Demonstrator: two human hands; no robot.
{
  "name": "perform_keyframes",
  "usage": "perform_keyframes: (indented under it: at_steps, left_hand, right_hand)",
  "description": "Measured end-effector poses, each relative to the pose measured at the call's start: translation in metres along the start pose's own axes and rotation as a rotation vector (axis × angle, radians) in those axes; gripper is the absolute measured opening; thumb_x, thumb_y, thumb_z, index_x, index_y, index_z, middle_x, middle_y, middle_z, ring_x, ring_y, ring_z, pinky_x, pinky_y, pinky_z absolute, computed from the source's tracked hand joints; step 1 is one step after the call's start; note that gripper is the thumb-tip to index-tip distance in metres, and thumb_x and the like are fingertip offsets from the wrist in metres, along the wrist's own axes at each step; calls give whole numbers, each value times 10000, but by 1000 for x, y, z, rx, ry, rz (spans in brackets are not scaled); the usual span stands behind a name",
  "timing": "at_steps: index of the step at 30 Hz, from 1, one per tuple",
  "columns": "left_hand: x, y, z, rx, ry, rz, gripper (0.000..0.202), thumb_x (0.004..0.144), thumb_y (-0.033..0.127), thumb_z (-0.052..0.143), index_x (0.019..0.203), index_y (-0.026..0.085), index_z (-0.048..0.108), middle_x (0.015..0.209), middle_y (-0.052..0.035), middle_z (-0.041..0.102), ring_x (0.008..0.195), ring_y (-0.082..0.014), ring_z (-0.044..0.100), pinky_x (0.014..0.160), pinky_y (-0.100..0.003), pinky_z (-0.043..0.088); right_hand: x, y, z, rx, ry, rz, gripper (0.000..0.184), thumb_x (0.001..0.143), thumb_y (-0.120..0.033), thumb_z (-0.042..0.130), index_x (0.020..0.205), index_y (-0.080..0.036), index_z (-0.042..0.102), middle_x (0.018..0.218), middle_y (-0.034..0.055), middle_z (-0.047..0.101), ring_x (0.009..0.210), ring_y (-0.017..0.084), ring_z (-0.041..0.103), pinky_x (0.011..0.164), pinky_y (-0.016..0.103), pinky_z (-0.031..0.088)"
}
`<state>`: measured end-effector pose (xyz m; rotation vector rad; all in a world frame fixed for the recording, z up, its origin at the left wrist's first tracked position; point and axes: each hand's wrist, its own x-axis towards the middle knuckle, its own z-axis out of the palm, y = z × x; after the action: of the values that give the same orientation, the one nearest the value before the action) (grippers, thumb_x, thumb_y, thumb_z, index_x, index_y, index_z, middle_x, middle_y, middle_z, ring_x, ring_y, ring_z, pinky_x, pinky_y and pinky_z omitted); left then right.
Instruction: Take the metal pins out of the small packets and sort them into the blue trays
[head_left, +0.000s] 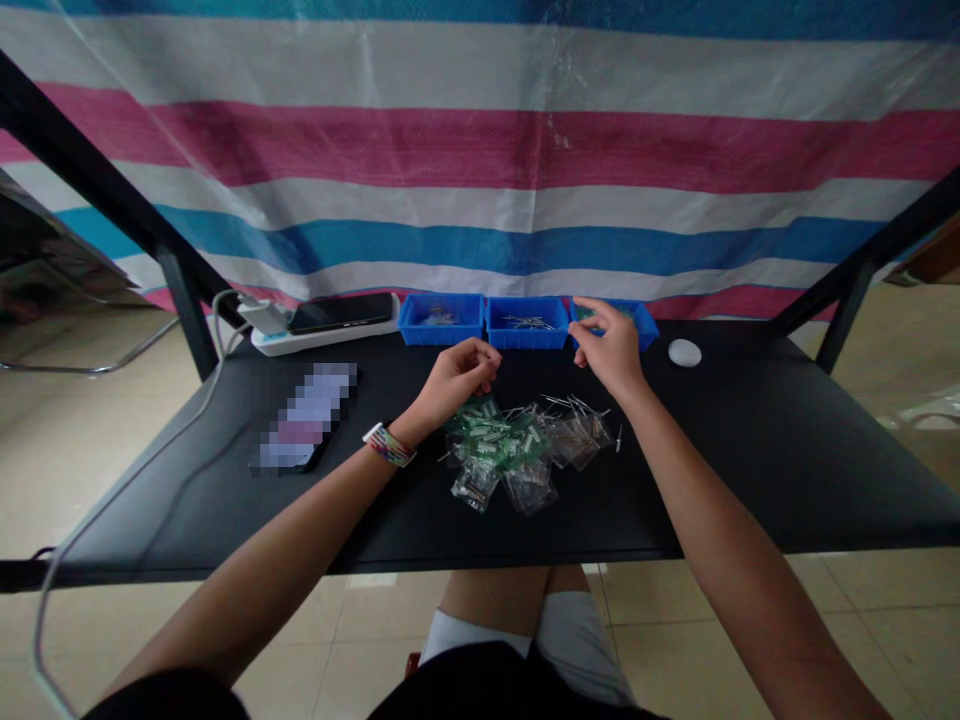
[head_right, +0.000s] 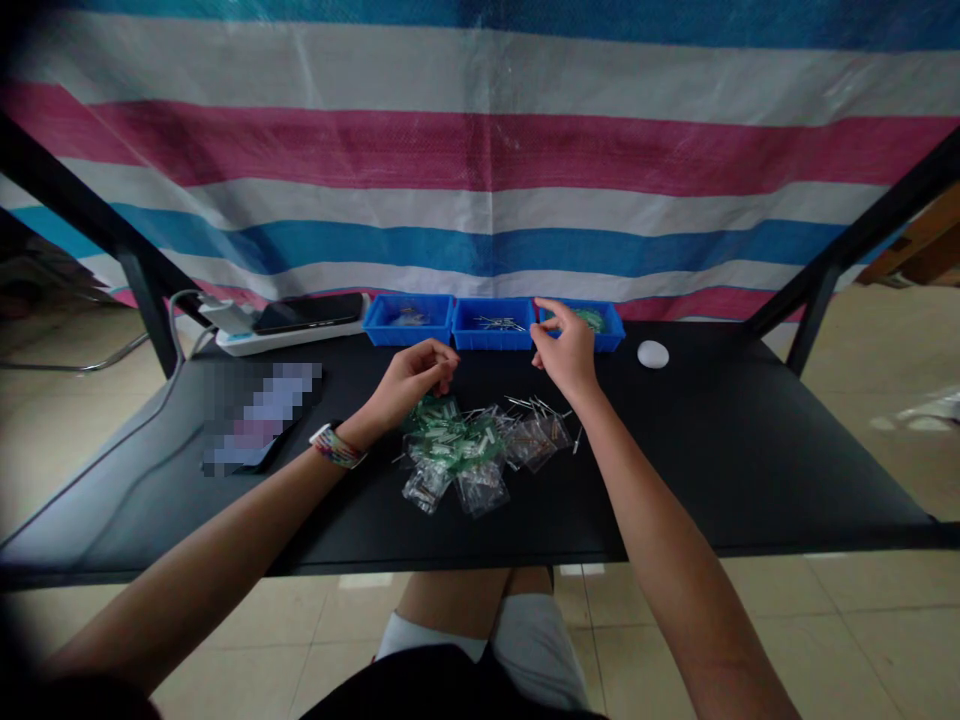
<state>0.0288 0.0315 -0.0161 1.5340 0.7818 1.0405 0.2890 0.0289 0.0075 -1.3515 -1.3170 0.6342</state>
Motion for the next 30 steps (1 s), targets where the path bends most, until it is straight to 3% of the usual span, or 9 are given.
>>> perform_keyframes:
  at_steps: [2, 4, 10, 14, 19, 30]
  left_hand:
    - [0, 0, 0, 3, -6, 0, 233, 861, 346, 782, 946, 158, 673, 715, 23, 620, 558, -94, 591, 530, -206, 480]
    - [0, 0, 0, 11, -20, 0, 217, 858, 333, 776, 938, 157, 676, 715, 22, 620, 554, -94, 590, 528, -207, 474]
    - [-1, 1, 0, 30, -34, -30, 205, 851, 329, 772, 918, 157, 681, 688, 19, 619, 542, -95, 582, 529, -206, 454]
    - [-1, 3, 1, 23, -46, -47, 225, 843, 346, 784, 911, 158, 682, 679, 18, 615, 536, -97, 571, 523, -209, 454]
    - [-2, 3, 1, 31, -56, -44, 221, 852, 354, 785, 902, 162, 687, 671, 18, 612, 540, -98, 573, 527, -208, 452]
    - [-3, 4, 2, 53, -74, -46, 206, 866, 346, 772, 898, 163, 682, 672, 18, 612, 548, -101, 579, 538, -210, 451]
  right_hand:
    - [-4, 3, -13, -117, 53, -39, 392, 852, -370, 689, 1186, -169, 736, 862, 41, 741, 431, 108, 571, 421, 258, 462]
    - [-8, 4, -25, -203, 21, -32, 270, 860, -351, 671, 1035, -163, 754, 834, 49, 740, 449, 108, 562, 444, 257, 449]
    - [-12, 1, -47, -379, -524, 65, 110, 788, -282, 755, 795, -178, 788, 743, 44, 737, 616, 164, 642, 549, 261, 455]
    - [-14, 1, -46, -437, -678, 107, 19, 741, -203, 786, 754, -195, 796, 741, 34, 755, 726, 198, 697, 630, 270, 478]
    - [-17, 2, -37, -483, -755, 112, 77, 704, -144, 783, 750, -205, 791, 706, 6, 743, 687, 181, 686, 627, 264, 464]
    - [-16, 3, -37, -470, -767, 85, 117, 700, -123, 737, 774, -197, 790, 712, 3, 737, 671, 173, 669, 613, 263, 453]
